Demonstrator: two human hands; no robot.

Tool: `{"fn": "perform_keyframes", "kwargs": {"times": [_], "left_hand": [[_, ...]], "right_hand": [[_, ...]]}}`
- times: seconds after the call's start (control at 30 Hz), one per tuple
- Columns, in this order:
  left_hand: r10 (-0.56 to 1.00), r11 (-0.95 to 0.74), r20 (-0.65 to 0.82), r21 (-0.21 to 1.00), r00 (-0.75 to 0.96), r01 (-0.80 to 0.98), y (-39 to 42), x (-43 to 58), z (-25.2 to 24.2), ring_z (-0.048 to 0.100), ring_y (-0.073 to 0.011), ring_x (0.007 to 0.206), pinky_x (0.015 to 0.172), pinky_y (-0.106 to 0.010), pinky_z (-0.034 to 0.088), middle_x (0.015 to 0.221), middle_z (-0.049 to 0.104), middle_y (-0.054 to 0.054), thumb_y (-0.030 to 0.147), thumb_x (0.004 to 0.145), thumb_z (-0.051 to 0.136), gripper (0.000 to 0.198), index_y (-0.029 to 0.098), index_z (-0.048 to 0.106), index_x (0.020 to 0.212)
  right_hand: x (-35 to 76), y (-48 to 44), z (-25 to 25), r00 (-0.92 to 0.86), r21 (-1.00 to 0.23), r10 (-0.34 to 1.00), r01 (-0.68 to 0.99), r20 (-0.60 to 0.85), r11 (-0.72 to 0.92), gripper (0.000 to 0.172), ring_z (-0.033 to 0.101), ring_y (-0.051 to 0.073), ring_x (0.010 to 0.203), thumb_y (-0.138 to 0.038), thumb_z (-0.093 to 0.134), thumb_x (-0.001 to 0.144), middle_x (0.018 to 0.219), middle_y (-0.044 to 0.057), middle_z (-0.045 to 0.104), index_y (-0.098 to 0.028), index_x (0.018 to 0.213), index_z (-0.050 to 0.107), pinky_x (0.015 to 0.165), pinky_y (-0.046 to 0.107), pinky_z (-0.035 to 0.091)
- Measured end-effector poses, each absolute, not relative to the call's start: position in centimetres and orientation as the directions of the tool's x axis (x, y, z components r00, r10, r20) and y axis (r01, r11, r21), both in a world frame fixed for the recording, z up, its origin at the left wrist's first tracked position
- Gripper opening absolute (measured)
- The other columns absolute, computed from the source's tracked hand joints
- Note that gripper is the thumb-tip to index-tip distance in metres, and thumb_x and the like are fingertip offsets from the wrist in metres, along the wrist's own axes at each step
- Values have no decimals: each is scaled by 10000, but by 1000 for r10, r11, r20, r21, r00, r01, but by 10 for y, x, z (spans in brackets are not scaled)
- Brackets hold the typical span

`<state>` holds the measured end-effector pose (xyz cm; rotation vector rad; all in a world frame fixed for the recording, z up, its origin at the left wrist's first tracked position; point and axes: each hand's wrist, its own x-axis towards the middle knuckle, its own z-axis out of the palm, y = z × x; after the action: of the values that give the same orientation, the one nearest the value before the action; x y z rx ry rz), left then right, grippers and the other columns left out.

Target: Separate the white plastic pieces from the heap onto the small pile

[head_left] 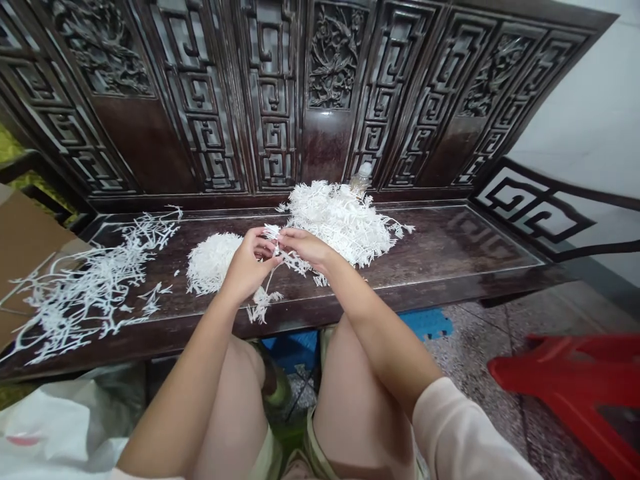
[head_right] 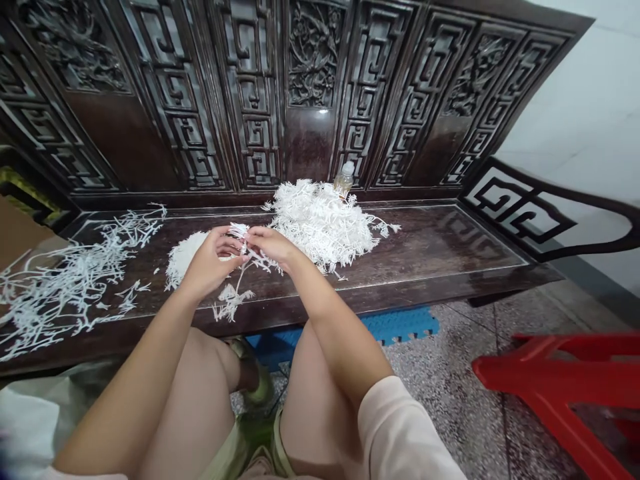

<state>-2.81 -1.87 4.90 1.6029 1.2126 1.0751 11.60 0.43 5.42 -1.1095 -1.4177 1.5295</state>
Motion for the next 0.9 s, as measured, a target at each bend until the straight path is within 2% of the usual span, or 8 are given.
{"fn": "perform_keyframes", "kwargs": {"times": [0.13, 0.3, 0.4, 0.47, 0.57, 0.77, 0.9], "left_hand": [[983, -115, 80, 970, 165, 213, -19, -30, 64, 542, -127, 699, 734, -317, 418, 745, 545, 19, 193, 549, 652, 680, 209, 334, 1149], [996, 10, -16, 998, 85, 69, -35, -27, 78, 536, -113, 684, 706, -281, 408, 729, 546, 26, 197, 580, 631, 598, 217, 351, 1108], [986, 156, -148, 980, 69, -123, -41, -23, 82, 530, -108, 627, 670, -269, 407, 667, 533, 28, 239, 614, 613, 450, 201, 385, 1000], [961, 277, -259, 919, 100, -279, -41, -21, 84, 516, -115, 568, 616, -274, 408, 620, 511, 16, 330, 673, 549, 289, 183, 403, 874], [927, 373, -347, 826, 141, -422, -38, -17, 80, 487, -119, 511, 555, -274, 397, 570, 472, 9, 404, 723, 453, 236, 179, 382, 714], [927, 347, -260, 870, 272, -350, -28, -11, 49, 451, -77, 517, 556, -221, 367, 569, 450, 31, 311, 634, 603, 206, 155, 477, 682], [922, 315, -250, 928, 296, -197, -19, -8, 34, 447, -66, 531, 562, -209, 356, 607, 485, 23, 372, 604, 651, 275, 152, 529, 715]], "right_hand": [[110, 4, 62, -320, -1000, 947, 18, -23, -18, 124, 403, 67, 559, -269, 508, 724, 613, -34, 470, -151, 684, 507, 557, 212, 318], [105, 2, 62, -296, -970, 942, 128, 160, 205, 176, 397, 78, 570, -323, 487, 738, 618, -31, 452, -160, 672, 486, 576, 228, 330], [104, -3, 59, -293, -907, 916, 237, 275, 349, 189, 392, 86, 585, -335, 452, 764, 628, -29, 442, -169, 675, 472, 579, 231, 325], [104, -7, 58, -300, -867, 900, 293, 316, 402, 198, 391, 90, 588, -337, 426, 781, 627, -27, 438, -172, 679, 463, 578, 232, 320], [106, -11, 58, -291, -812, 887, 372, 357, 449, 214, 391, 96, 595, -343, 400, 798, 626, -22, 430, -174, 678, 451, 579, 232, 314], [115, -9, 53, -284, -646, 859, 569, 425, 508, 203, 405, 108, 647, -298, 400, 803, 670, -2, 454, -171, 653, 455, 621, 237, 305], [123, -5, 43, -279, -607, 870, 630, 406, 485, 190, 410, 105, 642, -275, 393, 804, 692, 0, 466, -172, 657, 455, 613, 231, 299]]}}
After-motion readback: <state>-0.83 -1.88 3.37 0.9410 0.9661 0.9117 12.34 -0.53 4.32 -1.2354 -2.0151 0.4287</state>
